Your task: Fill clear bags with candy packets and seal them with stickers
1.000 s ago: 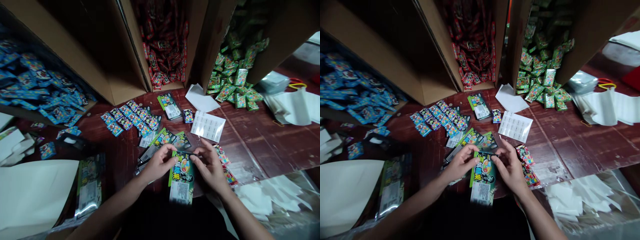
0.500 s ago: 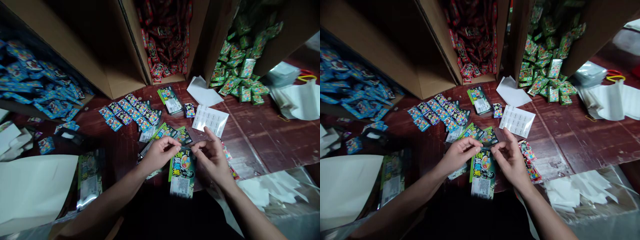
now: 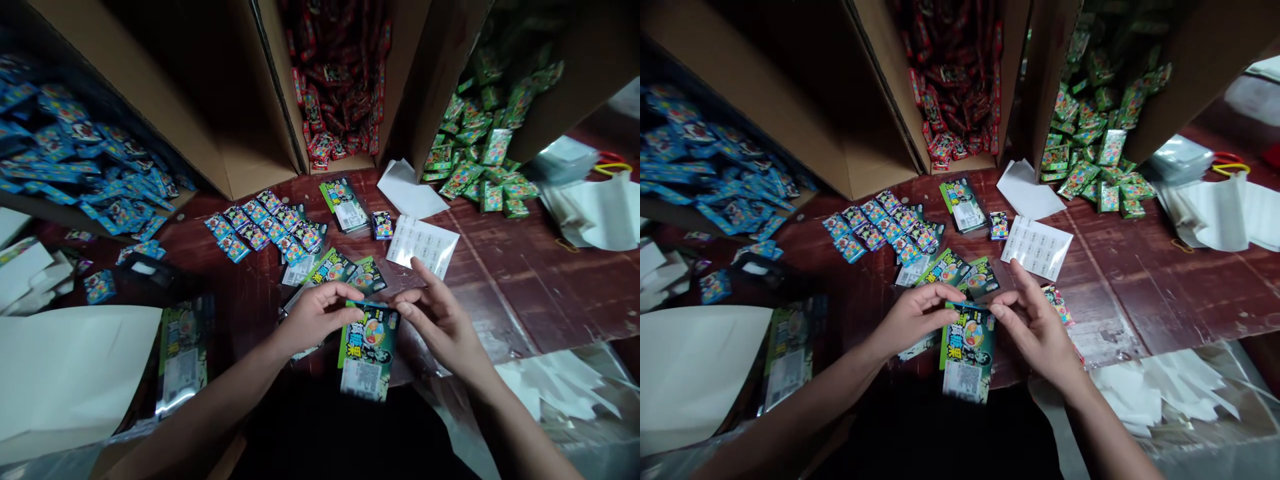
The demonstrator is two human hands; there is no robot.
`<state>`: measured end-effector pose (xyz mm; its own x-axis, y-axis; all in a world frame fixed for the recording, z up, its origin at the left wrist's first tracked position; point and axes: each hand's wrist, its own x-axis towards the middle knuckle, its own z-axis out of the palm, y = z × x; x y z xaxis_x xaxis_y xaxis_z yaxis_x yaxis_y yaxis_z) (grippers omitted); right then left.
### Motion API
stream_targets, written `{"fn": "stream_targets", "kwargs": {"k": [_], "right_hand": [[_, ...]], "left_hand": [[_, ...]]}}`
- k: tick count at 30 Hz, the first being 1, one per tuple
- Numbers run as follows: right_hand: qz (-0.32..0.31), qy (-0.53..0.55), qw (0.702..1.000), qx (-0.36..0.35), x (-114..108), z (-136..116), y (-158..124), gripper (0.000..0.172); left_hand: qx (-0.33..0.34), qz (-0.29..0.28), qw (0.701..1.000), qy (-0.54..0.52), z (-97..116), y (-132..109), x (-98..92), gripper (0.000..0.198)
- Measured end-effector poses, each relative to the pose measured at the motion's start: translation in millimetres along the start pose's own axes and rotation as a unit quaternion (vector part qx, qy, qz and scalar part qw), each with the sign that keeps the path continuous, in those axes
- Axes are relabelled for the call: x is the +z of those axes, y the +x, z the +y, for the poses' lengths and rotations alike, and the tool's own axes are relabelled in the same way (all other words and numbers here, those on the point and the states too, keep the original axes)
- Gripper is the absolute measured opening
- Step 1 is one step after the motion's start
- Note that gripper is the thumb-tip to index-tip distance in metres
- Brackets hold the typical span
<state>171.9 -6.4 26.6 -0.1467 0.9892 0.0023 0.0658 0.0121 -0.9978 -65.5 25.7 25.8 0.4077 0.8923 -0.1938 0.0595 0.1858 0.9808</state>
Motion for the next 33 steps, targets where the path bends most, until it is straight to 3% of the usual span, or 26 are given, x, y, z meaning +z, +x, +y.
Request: {"fn": "stream_targets", "kwargs": {"k": [3, 6, 8, 10, 13, 15, 18, 21, 23, 25, 29, 31, 33], "right_hand": [[0.018, -0.026, 0.999, -0.016, -13, -15, 6, 0.043], [-0.076, -0.123, 0.989, -0.023, -21, -35, 18, 0.018], [-0.171, -0.199, 0.965, -0.024, -20, -44, 26, 0.016], [-0.207, -0.268, 0.940, -0.021, -15, -48, 32, 0.014], [-0.191, -0.332, 0.924, -0.014, -6, -44, 35, 0.014], [-0.173, -0.335, 0.926, -0.028, -2, -39, 32, 0.023], [-0.163, -0.334, 0.923, -0.098, 3, -31, 28, 0.021], [-0.193, -0.333, 0.908, -0.167, 14, -20, 37, 0.017], [-0.227, -0.319, 0.902, -0.184, 29, -12, 51, 0.025], [-0.246, -0.321, 0.898, -0.175, 45, -5, 64, 0.038], [-0.171, -0.443, 0.873, -0.112, 69, 14, 83, 0.066], [-0.147, -0.525, 0.835, -0.068, 75, 28, 87, 0.072], [-0.131, -0.572, 0.809, -0.034, 82, 40, 90, 0.076]], "left_hand": [[0.018, 0.021, 1.000, -0.006, -7, -1, 3.9, 0.018], [0.039, 0.030, 0.999, 0.005, -9, -1, 8.4, 0.013], [0.048, 0.025, 0.998, 0.011, -8, 0, 10.8, 0.013], [0.051, 0.022, 0.998, 0.019, -5, 0, 12.1, 0.013], [0.048, 0.030, 0.998, 0.022, -2, -2, 12.1, 0.015], [0.039, 0.047, 0.998, 0.013, -1, -7, 12.9, 0.015], [0.014, 0.087, 0.996, -0.010, 2, -21, 18.3, 0.019], [0.020, 0.137, 0.990, -0.027, 3, -32, 15.8, 0.023], [0.039, 0.187, 0.982, -0.011, 6, -42, -2.3, 0.022], [0.038, 0.268, 0.962, 0.047, 13, -62, -35.2, 0.018], [-0.011, 0.465, 0.873, 0.146, 25, -124, -133.3, 0.032], [-0.055, 0.506, 0.840, 0.188, 20, -145, -183.7, 0.038], [-0.121, 0.486, 0.824, 0.265, 14, -151, -214.8, 0.037]]}}
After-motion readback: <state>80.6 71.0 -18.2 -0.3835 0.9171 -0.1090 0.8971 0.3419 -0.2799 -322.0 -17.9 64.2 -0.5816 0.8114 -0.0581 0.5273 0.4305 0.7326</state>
